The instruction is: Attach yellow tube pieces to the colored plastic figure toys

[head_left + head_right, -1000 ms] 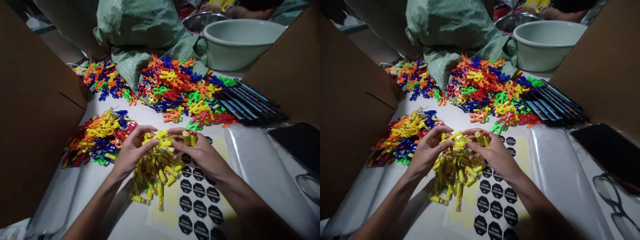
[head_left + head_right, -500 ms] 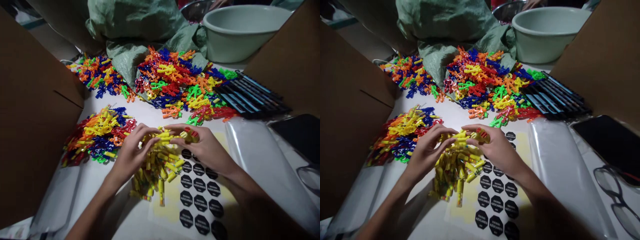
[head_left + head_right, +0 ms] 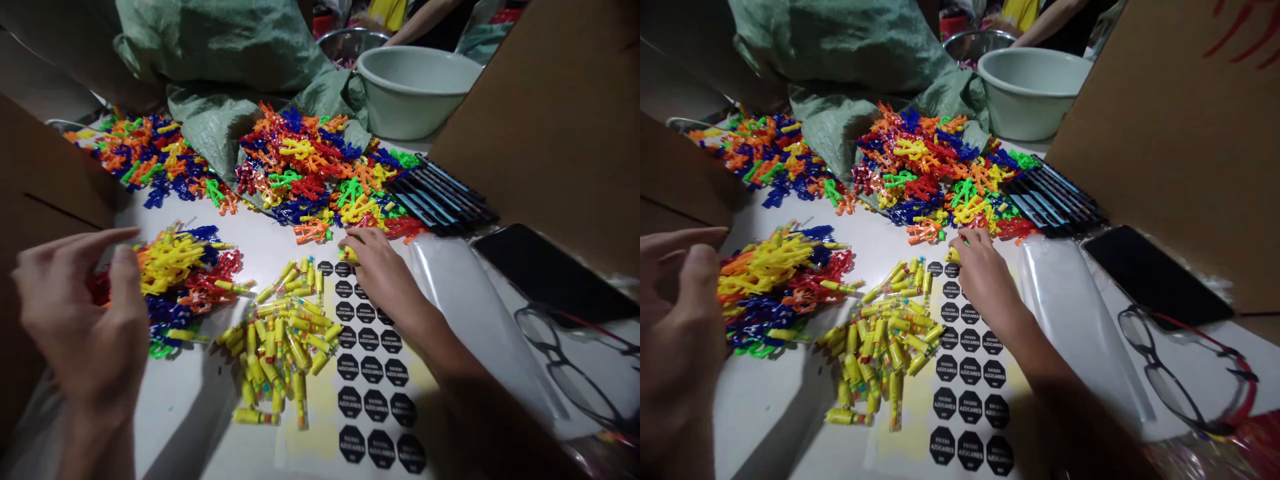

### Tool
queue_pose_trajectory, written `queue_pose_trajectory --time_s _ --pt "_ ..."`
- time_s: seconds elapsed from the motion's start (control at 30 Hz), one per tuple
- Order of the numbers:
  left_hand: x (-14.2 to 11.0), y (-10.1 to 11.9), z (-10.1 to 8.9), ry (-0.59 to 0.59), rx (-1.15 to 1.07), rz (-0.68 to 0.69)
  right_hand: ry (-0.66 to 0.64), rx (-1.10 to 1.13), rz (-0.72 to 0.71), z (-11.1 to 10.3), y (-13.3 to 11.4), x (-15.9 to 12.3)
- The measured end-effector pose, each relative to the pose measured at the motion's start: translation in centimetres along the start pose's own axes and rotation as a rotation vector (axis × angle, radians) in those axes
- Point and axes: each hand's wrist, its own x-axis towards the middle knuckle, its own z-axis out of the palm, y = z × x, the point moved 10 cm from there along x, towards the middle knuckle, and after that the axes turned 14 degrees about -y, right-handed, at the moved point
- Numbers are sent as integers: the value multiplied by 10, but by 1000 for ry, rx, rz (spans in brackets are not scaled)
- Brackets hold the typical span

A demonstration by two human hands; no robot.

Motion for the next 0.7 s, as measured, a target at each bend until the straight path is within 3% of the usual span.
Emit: queue_pose_trajectory --time_s 0.07,0.23,0.4,0.5,0.57,0.7 --pt "-4 19 6 104 153 52 -8 8 -34 4 -4 0" --pt "-6 44 54 -38 1 242 67 65 -57 -1 0 -1" --pt "-12 53 83 -173 -52 326 259 186 -72 -44 -11 -11" --pt "-16 59 92 -178 -62 369 331 571 -245 -67 -36 -25" --pt "-22 71 91 -134 0 466 230 941 -361 -63 -53 -29" --pt "-28 81 91 -165 35 555 -169 1516 -413 -21 -83 -30"
